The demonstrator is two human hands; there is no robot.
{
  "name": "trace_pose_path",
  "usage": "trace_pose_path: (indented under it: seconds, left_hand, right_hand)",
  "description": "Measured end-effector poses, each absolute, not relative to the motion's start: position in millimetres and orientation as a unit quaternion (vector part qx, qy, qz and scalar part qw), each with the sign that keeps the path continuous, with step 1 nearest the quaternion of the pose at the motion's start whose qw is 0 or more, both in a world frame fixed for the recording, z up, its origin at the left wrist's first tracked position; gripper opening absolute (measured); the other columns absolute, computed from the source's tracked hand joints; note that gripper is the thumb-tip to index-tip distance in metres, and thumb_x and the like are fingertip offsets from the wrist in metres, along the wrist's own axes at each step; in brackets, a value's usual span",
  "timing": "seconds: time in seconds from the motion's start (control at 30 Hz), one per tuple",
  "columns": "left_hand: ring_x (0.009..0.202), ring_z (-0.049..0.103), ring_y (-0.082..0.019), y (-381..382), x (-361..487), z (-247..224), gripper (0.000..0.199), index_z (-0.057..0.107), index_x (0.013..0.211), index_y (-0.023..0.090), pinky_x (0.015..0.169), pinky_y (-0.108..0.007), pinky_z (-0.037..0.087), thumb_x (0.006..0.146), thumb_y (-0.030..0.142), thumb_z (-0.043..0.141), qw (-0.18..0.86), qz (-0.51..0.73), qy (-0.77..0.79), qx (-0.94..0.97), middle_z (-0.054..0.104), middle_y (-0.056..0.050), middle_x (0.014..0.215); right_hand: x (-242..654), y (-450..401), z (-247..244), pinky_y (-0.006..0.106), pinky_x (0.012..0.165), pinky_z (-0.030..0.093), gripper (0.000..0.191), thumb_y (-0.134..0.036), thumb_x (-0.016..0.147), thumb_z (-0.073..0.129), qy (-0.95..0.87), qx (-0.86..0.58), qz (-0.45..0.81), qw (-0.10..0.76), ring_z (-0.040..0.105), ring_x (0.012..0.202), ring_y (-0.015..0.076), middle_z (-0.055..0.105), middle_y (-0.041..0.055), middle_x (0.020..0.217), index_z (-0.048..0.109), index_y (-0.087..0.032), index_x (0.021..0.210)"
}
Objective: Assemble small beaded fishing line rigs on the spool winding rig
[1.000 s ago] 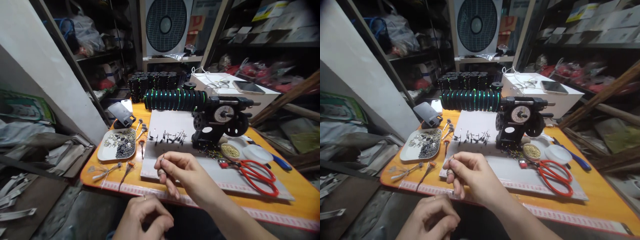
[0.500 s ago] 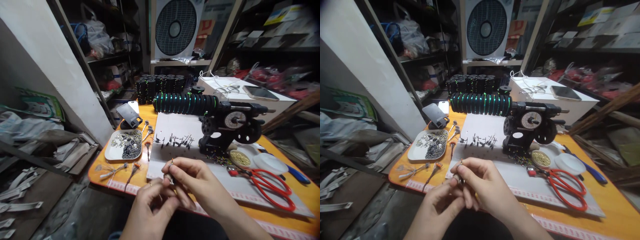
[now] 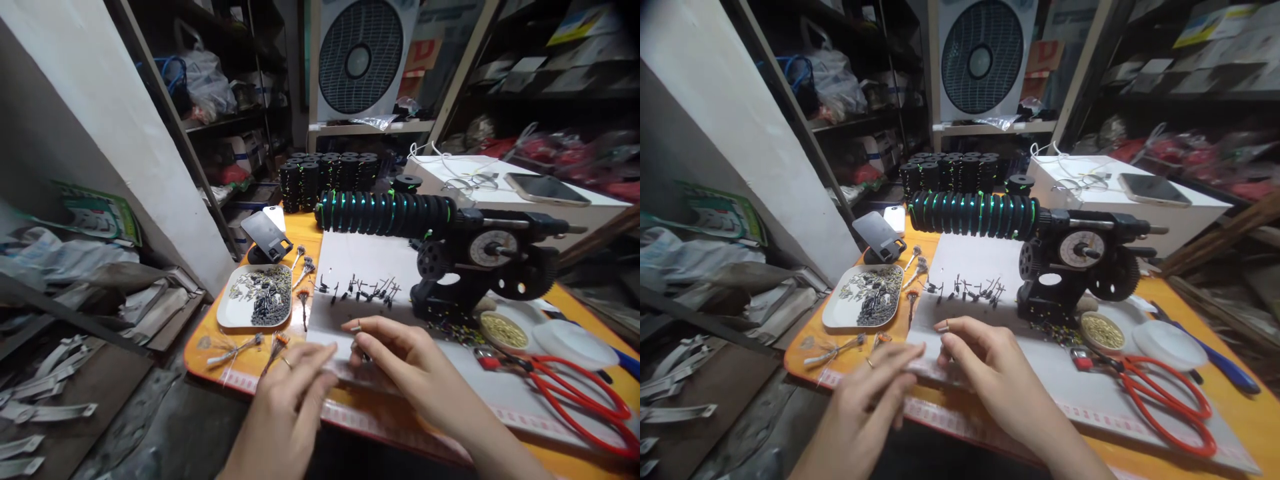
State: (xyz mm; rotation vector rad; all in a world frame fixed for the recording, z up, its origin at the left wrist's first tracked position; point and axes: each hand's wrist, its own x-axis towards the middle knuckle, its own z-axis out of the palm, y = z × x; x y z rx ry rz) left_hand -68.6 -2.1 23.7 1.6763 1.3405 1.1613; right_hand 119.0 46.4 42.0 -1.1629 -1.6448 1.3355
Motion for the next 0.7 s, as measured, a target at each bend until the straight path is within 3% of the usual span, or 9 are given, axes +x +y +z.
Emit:
trace_pose_path:
  seconds: [0.03,0.1,0.2,0.33,0.37,0.5,0.6,0.7]
  left_hand:
    - [0.078,0.064,-0.018,10.5,-70.6,32.0,0.029,0.073,0.117,0.028,0.066,-0.027,0.050,0.094,0.024,0.056,0.304,0.463,0.526,0.645,0.069,-0.007,0.106]
    - [0.056,0.055,-0.012,41.6,-70.4,47.9,0.028,0.070,0.119,0.022,0.056,-0.027,0.046,0.094,0.026,0.057,0.292,0.501,0.528,0.620,0.066,-0.005,0.096]
    - [0.049,0.052,-0.011,89.6,-62.1,64.6,0.038,0.062,0.129,0.017,0.052,-0.028,0.043,0.092,0.025,0.061,0.298,0.506,0.513,0.626,0.064,-0.002,0.085]
    - [0.065,0.056,-0.017,115.6,-52.9,68.7,0.008,0.075,0.085,0.016,0.068,-0.032,0.044,0.085,0.015,0.066,0.292,0.518,0.475,0.648,0.060,-0.002,0.073]
    - [0.072,0.056,-0.018,113.1,-52.2,67.4,0.010,0.073,0.078,0.017,0.074,-0.033,0.044,0.085,0.015,0.067,0.292,0.532,0.459,0.649,0.059,-0.002,0.076]
    - [0.103,0.058,-0.020,82.3,-52.0,61.3,0.016,0.068,0.087,0.023,0.096,-0.034,0.043,0.097,0.025,0.056,0.344,0.593,0.372,0.626,0.061,-0.003,0.099]
    - [0.084,0.065,-0.016,55.0,-52.9,59.2,0.026,0.063,0.102,0.027,0.081,-0.031,0.051,0.105,0.031,0.038,0.477,0.601,0.318,0.557,0.064,-0.001,0.088]
    - [0.054,0.055,-0.007,31.3,-57.2,56.1,0.025,0.066,0.113,0.025,0.057,-0.019,0.045,0.103,0.037,0.046,0.633,0.584,0.293,0.415,0.058,0.003,0.073]
  right_hand:
    - [121.4,49.0,42.1,0.025,0.065,0.049,0.023,-0.041,0.096,0.058,-0.660,-0.458,0.482,0.350,0.067,0.072,0.0150,0.074,0.0014,0.081,0.070,-0.022,0.103]
    - [124.9,53.2,41.9,0.030,0.074,0.048,0.021,-0.037,0.096,0.058,-0.698,-0.474,0.417,0.338,0.070,0.082,0.0196,0.077,0.0031,0.088,0.071,-0.022,0.102]
    - [127.8,57.0,39.7,0.034,0.077,0.047,0.020,-0.033,0.096,0.057,-0.734,-0.493,0.339,0.321,0.071,0.087,0.0237,0.078,0.0057,0.098,0.072,-0.022,0.102]
    - [130.8,59.9,35.8,0.036,0.077,0.048,0.019,-0.032,0.098,0.053,-0.759,-0.505,0.277,0.305,0.072,0.088,0.0243,0.078,0.0049,0.098,0.070,-0.023,0.101]
    - [131.5,60.7,34.9,0.035,0.076,0.048,0.018,-0.031,0.098,0.053,-0.763,-0.507,0.265,0.301,0.071,0.086,0.0237,0.077,0.0040,0.096,0.069,-0.023,0.099]
    - [135.1,63.1,31.6,0.037,0.075,0.048,0.018,-0.027,0.099,0.051,-0.777,-0.516,0.221,0.287,0.068,0.083,0.0236,0.073,0.0038,0.091,0.068,-0.024,0.095]
    - [139.7,60.4,30.0,0.040,0.075,0.048,0.017,-0.025,0.099,0.051,-0.781,-0.522,0.189,0.286,0.067,0.084,0.0257,0.071,0.0061,0.091,0.067,-0.022,0.096]
    - [145.0,52.1,29.6,0.040,0.078,0.049,0.014,-0.023,0.099,0.051,-0.783,-0.516,0.164,0.305,0.067,0.089,0.0256,0.070,0.0067,0.097,0.065,-0.021,0.100]
